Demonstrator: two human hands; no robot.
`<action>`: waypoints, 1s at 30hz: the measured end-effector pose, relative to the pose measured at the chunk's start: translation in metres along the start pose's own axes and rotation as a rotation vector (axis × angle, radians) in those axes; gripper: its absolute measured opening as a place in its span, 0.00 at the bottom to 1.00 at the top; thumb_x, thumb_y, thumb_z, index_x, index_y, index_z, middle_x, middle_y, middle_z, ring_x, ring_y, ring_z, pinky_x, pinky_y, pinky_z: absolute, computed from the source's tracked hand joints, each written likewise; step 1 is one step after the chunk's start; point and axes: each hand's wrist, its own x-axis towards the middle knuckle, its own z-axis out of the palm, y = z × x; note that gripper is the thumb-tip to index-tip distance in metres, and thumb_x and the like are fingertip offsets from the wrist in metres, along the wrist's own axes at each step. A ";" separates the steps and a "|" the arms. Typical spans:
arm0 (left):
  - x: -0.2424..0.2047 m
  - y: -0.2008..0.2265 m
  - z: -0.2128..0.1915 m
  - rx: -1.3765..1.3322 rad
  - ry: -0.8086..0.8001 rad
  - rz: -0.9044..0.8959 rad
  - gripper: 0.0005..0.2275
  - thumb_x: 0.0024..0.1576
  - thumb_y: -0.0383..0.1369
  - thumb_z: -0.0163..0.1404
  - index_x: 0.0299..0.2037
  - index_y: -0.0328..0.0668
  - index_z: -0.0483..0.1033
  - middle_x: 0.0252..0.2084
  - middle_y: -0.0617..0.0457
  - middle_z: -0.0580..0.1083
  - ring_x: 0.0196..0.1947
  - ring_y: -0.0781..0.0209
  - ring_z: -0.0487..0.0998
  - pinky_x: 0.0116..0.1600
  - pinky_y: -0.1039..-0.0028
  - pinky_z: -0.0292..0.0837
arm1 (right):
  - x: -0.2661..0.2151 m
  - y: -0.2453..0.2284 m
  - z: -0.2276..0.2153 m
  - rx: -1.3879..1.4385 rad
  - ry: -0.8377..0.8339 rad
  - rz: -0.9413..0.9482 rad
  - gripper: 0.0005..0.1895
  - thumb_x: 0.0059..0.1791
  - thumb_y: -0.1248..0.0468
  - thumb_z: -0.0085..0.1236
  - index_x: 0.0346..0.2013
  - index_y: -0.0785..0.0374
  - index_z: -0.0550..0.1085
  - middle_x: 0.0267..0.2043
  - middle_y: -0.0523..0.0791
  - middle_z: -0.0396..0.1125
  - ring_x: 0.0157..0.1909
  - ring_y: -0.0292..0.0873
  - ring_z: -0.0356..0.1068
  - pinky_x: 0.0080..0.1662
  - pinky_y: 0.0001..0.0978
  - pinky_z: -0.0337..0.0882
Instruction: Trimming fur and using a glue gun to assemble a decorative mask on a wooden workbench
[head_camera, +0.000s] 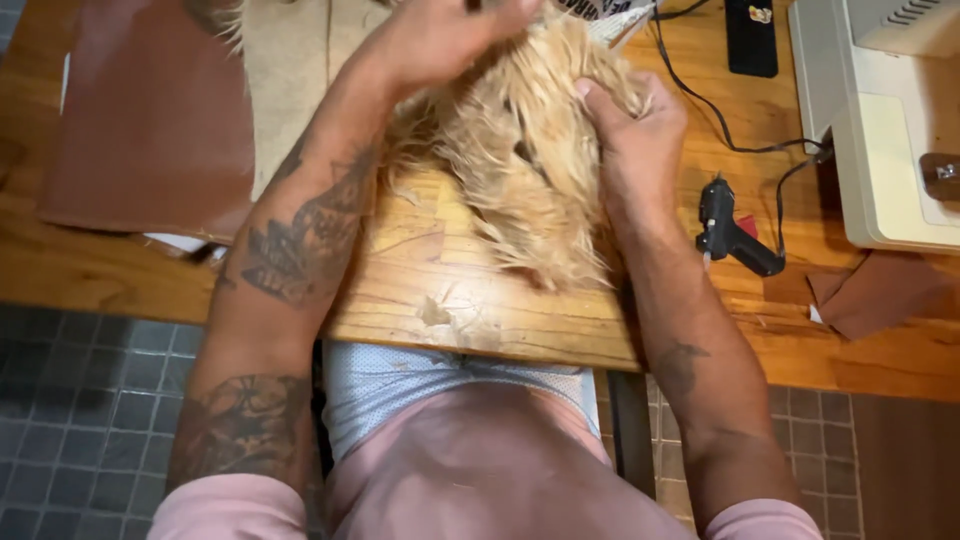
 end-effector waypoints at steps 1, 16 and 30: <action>0.001 -0.008 0.011 -0.004 0.010 0.008 0.27 0.63 0.57 0.43 0.62 0.47 0.69 0.60 0.53 0.75 0.58 0.59 0.76 0.59 0.66 0.68 | 0.004 0.002 -0.003 0.061 -0.031 -0.031 0.12 0.48 0.67 0.65 0.44 0.60 0.74 0.44 0.43 0.75 0.44 0.37 0.78 0.46 0.29 0.84; -0.011 -0.040 0.048 -0.748 -0.036 0.325 0.25 0.69 0.42 0.32 0.74 0.37 0.55 0.76 0.46 0.58 0.77 0.54 0.57 0.81 0.64 0.50 | 0.012 -0.004 -0.017 -0.102 -0.219 -0.171 0.34 0.41 0.62 0.75 0.57 0.58 0.67 0.56 0.45 0.69 0.56 0.42 0.72 0.55 0.35 0.81; -0.016 -0.034 0.063 -0.845 0.132 0.297 0.11 0.66 0.36 0.46 0.55 0.51 0.61 0.49 0.46 0.69 0.43 0.55 0.72 0.53 0.65 0.73 | 0.024 -0.017 -0.025 0.123 -0.533 -0.254 0.25 0.46 0.74 0.65 0.55 0.62 0.66 0.52 0.44 0.66 0.55 0.43 0.70 0.58 0.33 0.79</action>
